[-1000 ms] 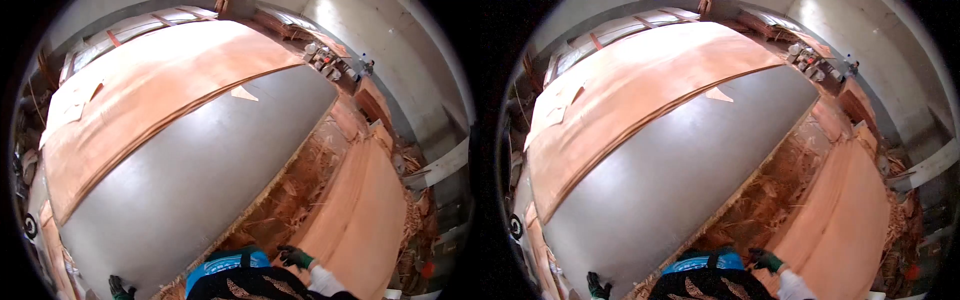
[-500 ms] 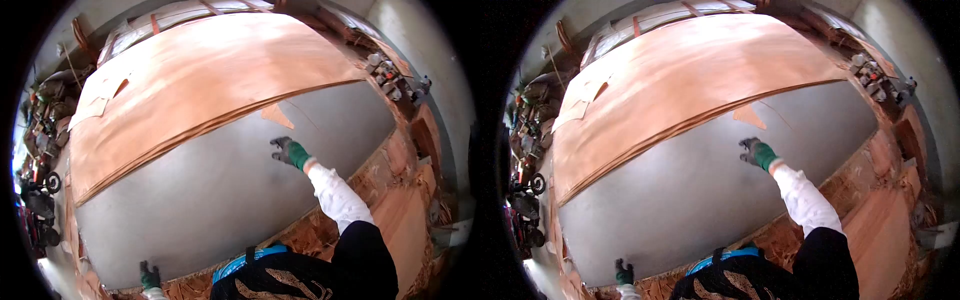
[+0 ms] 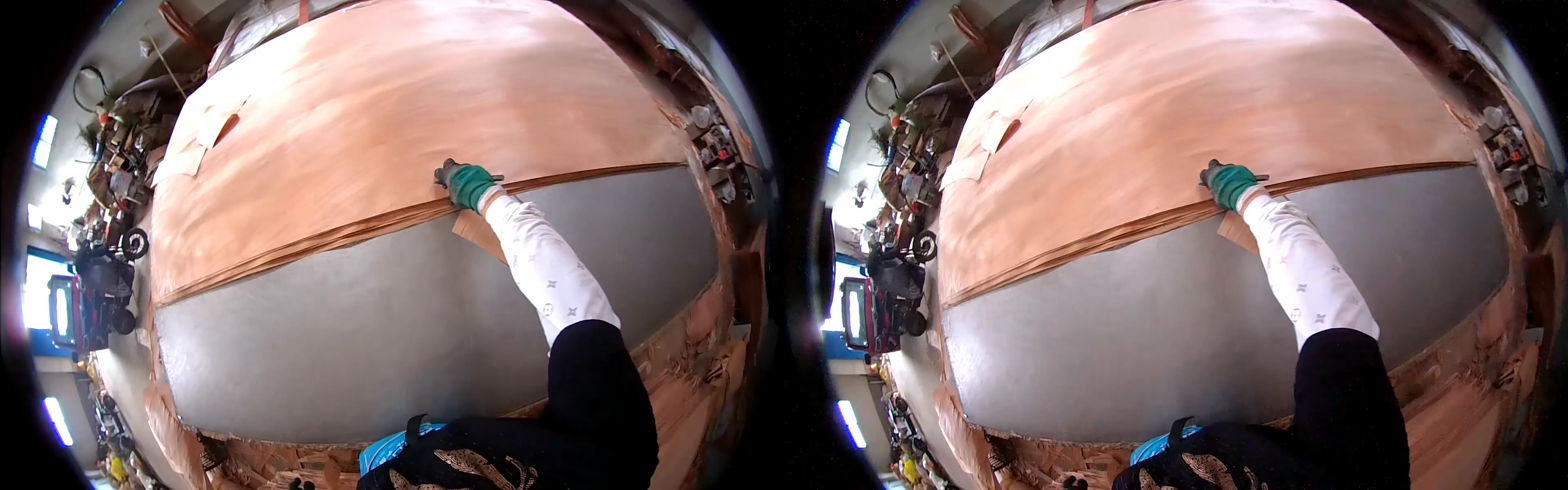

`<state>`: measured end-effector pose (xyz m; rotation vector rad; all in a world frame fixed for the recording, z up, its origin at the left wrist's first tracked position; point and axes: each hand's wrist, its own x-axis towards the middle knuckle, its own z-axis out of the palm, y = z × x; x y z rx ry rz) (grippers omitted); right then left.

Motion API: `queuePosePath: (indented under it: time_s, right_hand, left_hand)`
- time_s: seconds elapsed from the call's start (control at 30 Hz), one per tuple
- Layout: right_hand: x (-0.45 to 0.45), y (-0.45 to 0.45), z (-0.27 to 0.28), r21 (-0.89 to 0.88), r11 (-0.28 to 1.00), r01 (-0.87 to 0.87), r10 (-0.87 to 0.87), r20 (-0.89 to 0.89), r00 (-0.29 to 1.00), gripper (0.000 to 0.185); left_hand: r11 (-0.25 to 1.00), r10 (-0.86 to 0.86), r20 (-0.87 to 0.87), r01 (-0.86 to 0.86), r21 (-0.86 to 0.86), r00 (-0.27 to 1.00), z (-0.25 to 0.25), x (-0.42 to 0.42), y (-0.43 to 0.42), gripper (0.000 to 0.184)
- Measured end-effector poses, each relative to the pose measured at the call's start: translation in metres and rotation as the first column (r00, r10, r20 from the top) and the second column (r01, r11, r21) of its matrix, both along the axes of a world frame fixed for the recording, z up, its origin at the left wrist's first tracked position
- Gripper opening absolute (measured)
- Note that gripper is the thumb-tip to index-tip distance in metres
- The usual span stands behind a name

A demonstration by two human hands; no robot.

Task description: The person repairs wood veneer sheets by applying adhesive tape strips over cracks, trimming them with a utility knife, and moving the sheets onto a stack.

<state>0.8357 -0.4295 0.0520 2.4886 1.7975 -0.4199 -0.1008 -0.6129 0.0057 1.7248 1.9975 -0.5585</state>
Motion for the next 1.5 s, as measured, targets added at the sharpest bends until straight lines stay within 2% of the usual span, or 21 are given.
queuePosePath:
  time_s: [0.07,0.2,0.33,0.37,0.4,0.47,0.57,0.67,0.7,0.8,0.93,1.03,1.13,1.23,1.3,1.33,1.37,1.4,1.43,1.47,1.5]
  right_hand:
    - [0.012,0.004,0.01,-0.055,0.996,-0.074,0.071,-0.068,0.995,0.046]
    - [0.033,0.004,0.003,0.026,0.995,-0.1,0.103,-0.214,0.971,0.052]
    - [0.044,0.01,0.011,-0.079,0.991,-0.105,0.084,-0.234,0.969,0.056]
    - [0.046,0.011,0.005,-0.069,0.992,-0.105,0.086,-0.232,0.969,0.053]
    - [0.046,0.012,-0.004,-0.036,0.991,-0.128,0.119,-0.197,0.973,0.053]
    - [0.046,0.014,-0.018,0.023,0.984,-0.179,0.181,-0.118,0.977,0.051]
    - [0.031,0.016,0.005,0.056,0.998,-0.034,0.047,-0.247,0.968,0.053]
    - [0.016,0.031,-0.006,0.215,0.963,-0.16,0.186,-0.105,0.977,0.061]
    - [0.009,0.037,0.001,0.102,0.978,-0.184,0.194,-0.104,0.975,0.067]
    - [0.013,0.056,-0.012,0.012,0.964,-0.265,0.265,-0.102,0.959,0.069]
    - [0.019,0.055,-0.012,0.02,0.972,-0.233,0.23,-0.266,0.936,0.064]
    - [0.019,0.054,-0.015,0.023,0.988,-0.154,0.154,-0.281,0.947,0.052]
    - [0.016,0.054,-0.01,0.089,0.988,-0.124,0.142,-0.24,0.96,0.034]
    - [0.023,0.057,-0.01,0.226,0.969,-0.101,0.162,-0.268,0.95,0.024]
    - [0.028,0.061,-0.005,0.205,0.97,-0.13,0.189,-0.297,0.936,0.024]
    - [0.03,0.064,-0.001,0.196,0.97,-0.146,0.202,-0.312,0.928,0.024]
    - [0.03,0.066,0.008,0.165,0.975,-0.15,0.196,-0.312,0.93,0.024]
    - [0.03,0.07,0.017,0.137,0.977,-0.165,0.199,-0.294,0.935,0.024]
    - [0.031,0.074,0.025,0.11,0.978,-0.176,0.201,-0.275,0.94,0.025]
    - [0.032,0.078,0.03,0.082,0.98,-0.184,0.199,-0.256,0.946,0.025]
    - [0.035,0.08,0.034,0.094,0.98,-0.174,0.194,-0.294,0.936,0.024]
  left_hand:
    - [0.998,0.05,0.008,-0.05,-0.027,0.999,0.01,0.01,-0.02,0.058]
    - [0.994,0.076,0.047,-0.072,-0.082,0.996,0.031,0.059,-0.024,0.057]
    - [0.934,0.127,-0.279,-0.21,-0.29,0.952,0.056,0.166,0.057,0.045]
    - [0.958,0.169,-0.156,-0.2,-0.207,0.973,0.055,0.17,0.061,0.046]
    - [0.959,0.195,-0.178,-0.226,-0.174,0.965,0.056,0.183,0.075,0.05]
    - [0.988,0.151,0.177,-0.15,-0.022,0.972,0.079,0.231,0.081,0.044]
    - [0.992,-0.072,0.271,0.04,0.122,0.96,0.07,0.248,0.093,0.041]
    - [0.998,-0.033,0.339,0.015,0.055,0.94,0.062,0.268,0.09,0.042]
    - [0.998,-0.062,0.294,0.05,0.047,0.954,0.059,0.268,0.088,0.043]
    - [0.998,-0.027,0.255,0.039,-0.04,0.967,0.058,0.274,0.081,0.043]
    - [0.994,0.017,0.124,-0.003,-0.112,0.992,0.074,0.281,0.07,0.046]
    - [0.979,-0.153,0.142,0.17,-0.113,0.978,0.048,0.244,0.063,0.047]
    - [0.989,-0.04,0.251,0.074,-0.127,0.967,0.06,0.268,0.066,0.044]
    - [0.984,0.002,0.457,0.08,-0.161,0.889,0.05,0.274,0.085,0.039]
    - [0.972,-0.066,0.532,0.174,-0.155,0.844,0.077,0.33,0.117,0.035]
    - [0.976,0.079,0.621,0.067,-0.208,0.78,0.058,0.33,0.131,0.033]
    - [0.974,0.082,0.729,0.101,-0.203,0.68,0.071,0.363,0.148,0.033]
    - [0.926,0.313,0.746,-0.014,-0.378,0.588,0.087,0.399,0.167,0.034]
    - [0.895,0.408,0.807,-0.009,-0.447,0.426,0.077,0.412,0.187,0.038]
    - [0.886,0.41,0.803,0.02,-0.463,0.433,0.073,0.431,0.21,0.041]
    - [0.86,0.475,0.821,0.03,-0.509,0.318,0.06,0.448,0.234,0.041]
